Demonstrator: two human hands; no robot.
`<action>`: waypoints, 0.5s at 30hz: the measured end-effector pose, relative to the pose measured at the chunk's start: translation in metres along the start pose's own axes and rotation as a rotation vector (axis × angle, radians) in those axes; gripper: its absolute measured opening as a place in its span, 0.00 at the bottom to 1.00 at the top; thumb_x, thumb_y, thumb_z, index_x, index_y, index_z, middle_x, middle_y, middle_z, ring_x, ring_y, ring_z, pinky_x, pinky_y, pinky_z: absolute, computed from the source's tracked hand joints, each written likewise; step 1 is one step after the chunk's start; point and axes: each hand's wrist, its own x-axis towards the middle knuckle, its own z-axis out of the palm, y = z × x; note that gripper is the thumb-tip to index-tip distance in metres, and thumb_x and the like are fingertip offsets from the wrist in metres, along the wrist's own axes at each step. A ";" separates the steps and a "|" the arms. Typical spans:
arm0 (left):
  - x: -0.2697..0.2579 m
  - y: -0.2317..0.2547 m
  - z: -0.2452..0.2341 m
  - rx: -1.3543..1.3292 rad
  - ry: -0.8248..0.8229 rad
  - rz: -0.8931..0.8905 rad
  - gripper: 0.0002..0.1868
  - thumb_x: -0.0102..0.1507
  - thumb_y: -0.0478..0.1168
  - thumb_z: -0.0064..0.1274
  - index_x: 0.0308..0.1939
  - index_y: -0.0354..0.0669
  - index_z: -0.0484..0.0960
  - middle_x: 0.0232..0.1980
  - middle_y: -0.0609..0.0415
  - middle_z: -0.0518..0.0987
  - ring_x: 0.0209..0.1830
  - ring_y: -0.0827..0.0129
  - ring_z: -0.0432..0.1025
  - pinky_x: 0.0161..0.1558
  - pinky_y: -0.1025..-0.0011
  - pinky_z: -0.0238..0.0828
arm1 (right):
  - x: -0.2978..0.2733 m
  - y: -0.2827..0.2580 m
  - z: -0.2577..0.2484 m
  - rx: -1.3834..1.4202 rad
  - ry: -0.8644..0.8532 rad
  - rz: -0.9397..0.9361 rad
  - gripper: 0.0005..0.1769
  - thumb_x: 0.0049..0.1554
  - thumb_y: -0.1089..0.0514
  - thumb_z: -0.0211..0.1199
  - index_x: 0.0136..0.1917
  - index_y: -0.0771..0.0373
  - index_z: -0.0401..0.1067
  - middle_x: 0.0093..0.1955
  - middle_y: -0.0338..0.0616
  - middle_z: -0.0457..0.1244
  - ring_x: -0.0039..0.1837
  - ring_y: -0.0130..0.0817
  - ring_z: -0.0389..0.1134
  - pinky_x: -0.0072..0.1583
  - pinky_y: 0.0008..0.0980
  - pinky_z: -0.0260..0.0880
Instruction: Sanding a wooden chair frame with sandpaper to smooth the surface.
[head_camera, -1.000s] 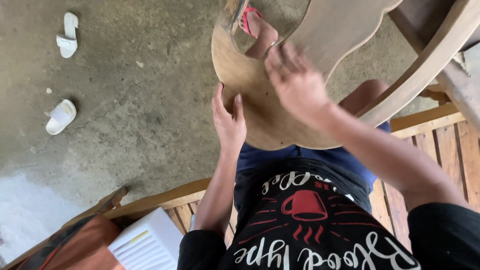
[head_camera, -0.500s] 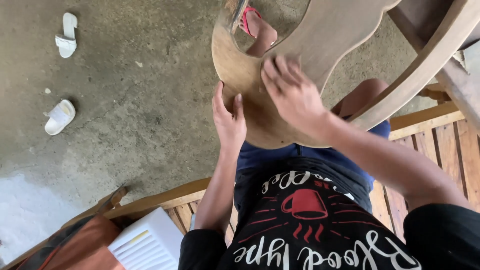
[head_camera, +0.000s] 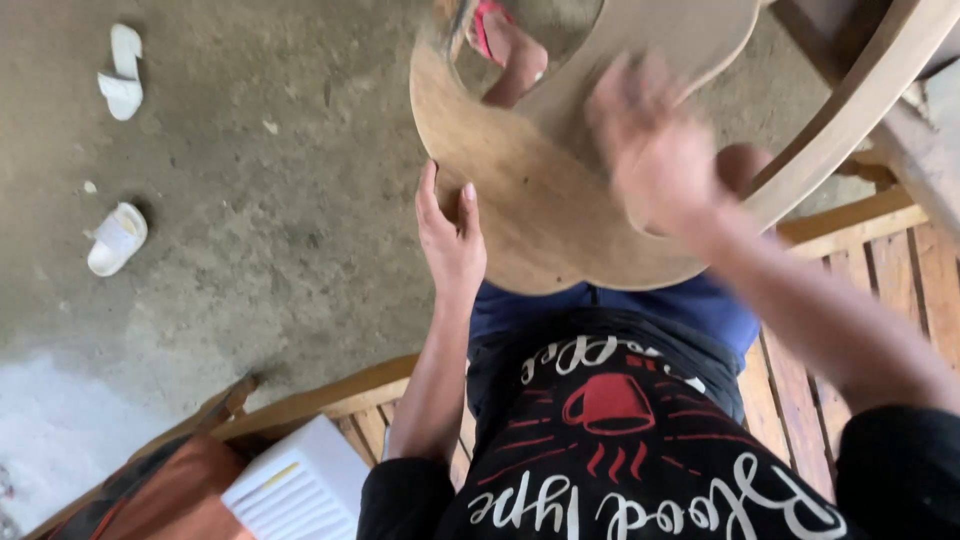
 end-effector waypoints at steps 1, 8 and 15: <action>0.002 0.002 0.000 -0.011 0.001 -0.018 0.29 0.71 0.48 0.48 0.71 0.37 0.63 0.67 0.36 0.69 0.69 0.44 0.65 0.69 0.51 0.61 | -0.010 -0.027 -0.008 0.039 0.004 -0.167 0.20 0.66 0.63 0.51 0.67 0.60 0.76 0.64 0.53 0.69 0.70 0.55 0.64 0.65 0.47 0.64; 0.001 0.002 0.006 0.010 0.031 -0.054 0.25 0.72 0.47 0.45 0.70 0.40 0.65 0.66 0.39 0.70 0.68 0.46 0.66 0.68 0.52 0.63 | -0.046 -0.051 -0.039 0.087 -0.039 -0.280 0.22 0.62 0.65 0.46 0.66 0.66 0.72 0.63 0.51 0.66 0.67 0.44 0.64 0.62 0.35 0.66; 0.000 0.003 -0.003 -0.071 -0.011 -0.070 0.24 0.74 0.47 0.41 0.71 0.37 0.64 0.66 0.35 0.69 0.69 0.42 0.64 0.67 0.49 0.63 | -0.007 -0.069 -0.020 0.043 0.112 -0.287 0.21 0.58 0.65 0.50 0.63 0.67 0.73 0.63 0.50 0.66 0.69 0.43 0.62 0.59 0.33 0.67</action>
